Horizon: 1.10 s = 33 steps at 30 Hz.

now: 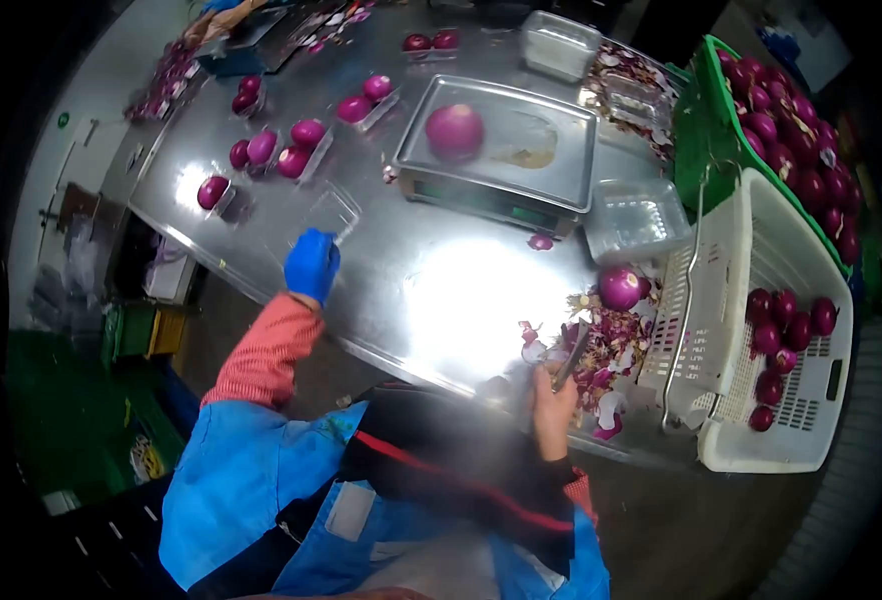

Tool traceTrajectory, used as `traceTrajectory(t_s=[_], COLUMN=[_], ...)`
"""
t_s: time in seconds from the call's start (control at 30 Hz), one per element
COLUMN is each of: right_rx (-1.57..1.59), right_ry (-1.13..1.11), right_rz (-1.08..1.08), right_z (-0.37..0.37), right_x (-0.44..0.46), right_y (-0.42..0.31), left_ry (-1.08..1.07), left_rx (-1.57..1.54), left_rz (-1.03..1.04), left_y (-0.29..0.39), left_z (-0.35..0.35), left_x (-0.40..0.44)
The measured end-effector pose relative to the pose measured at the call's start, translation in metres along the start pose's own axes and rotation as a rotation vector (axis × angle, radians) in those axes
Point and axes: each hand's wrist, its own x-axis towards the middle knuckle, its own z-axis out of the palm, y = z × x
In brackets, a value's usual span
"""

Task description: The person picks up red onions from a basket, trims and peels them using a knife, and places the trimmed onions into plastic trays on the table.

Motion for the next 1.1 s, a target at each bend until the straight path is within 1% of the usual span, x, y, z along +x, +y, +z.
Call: traceTrajectory(t_s=[0.07, 0.13, 0.2, 0.27, 0.3, 0.37, 0.4, 0.47, 0.57, 0.67, 0.77, 0.8, 0.87, 0.9, 0.93, 1.0, 1.07, 1.1], right_rx=[-0.012, -0.001, -0.024, -0.077, -0.112, -0.171, -0.16, -0.128, -0.203, -0.1, -0.096, -0.07, -0.016, -0.004, 0.008, 0.036, 0.026, 0.021], right_ry=[-0.052, -0.069, -0.075, -0.066, -0.061, -0.049, -0.041, -0.024, 0.031, 0.063, 0.102, 0.111, 0.107, 0.097, 0.086, 0.047, -0.002, -0.024], right_rz=[0.001, -0.034, -0.064, -0.082, -0.094, -0.121, -0.112, -0.097, -0.17, -0.112, -0.08, -0.045, 0.019, 0.015, 0.013, 0.012, 0.01, 0.005], right_z=[0.008, 0.012, 0.014, 0.015, 0.015, 0.019, 0.023, 0.03, 0.023, 0.024, 0.013, 0.014, 0.022, 0.026, 0.029, 0.035, 0.039, 0.041], right_x=[-0.003, 0.0, 0.006, 0.007, 0.006, 0.004, 0.002, 0.0, 0.007, 0.006, 0.012, 0.011, 0.01, 0.01, 0.01, 0.01, 0.014, 0.017], right_y=[-0.005, -0.001, 0.003, 0.006, 0.006, 0.006, 0.004, 0.0, 0.019, 0.021, 0.034, 0.032, 0.018, 0.012, 0.005, -0.005, -0.006, -0.008], left_ry=[-0.23, -0.32, -0.281, -0.153, -0.127, -0.054, -0.011, -0.11, -0.322, -0.612, -0.604, -0.468, -0.379, -0.332, -0.239, -0.144, -0.106, -0.117], left_rx=[0.124, 0.027, -0.12, -0.291, -0.435, -0.501, -0.424, -0.44, -0.263, -0.401, -0.467, -0.501, -0.555, -0.575, -0.567, -0.606, -0.547, -0.466], left_rz=[-0.101, -0.151, -0.173, -0.196, -0.212, -0.144, -0.06, -0.016, -0.058, -0.187, -0.19, -0.182, -0.253, -0.296, -0.3, -0.369, -0.494, -0.585], left_y=[-0.053, -0.041, -0.033, -0.005, 0.011, 0.03, 0.035, 0.053, 0.085, 0.091, 0.09, 0.085, 0.076, 0.07, 0.061, 0.021, -0.005, -0.011], left_z=[0.034, 0.018, 0.025, 0.021, 0.013, 0.033, 0.052, 0.069, 0.076, 0.096, 0.091, 0.105, 0.091, 0.08, 0.069, 0.068, 0.036, 0.008], left_x=[-0.012, 0.011, 0.031, 0.068, 0.093, 0.135, 0.156, 0.197, 0.223, 0.24, 0.238, 0.228, 0.217, 0.205, 0.193, 0.161, 0.136, 0.126])
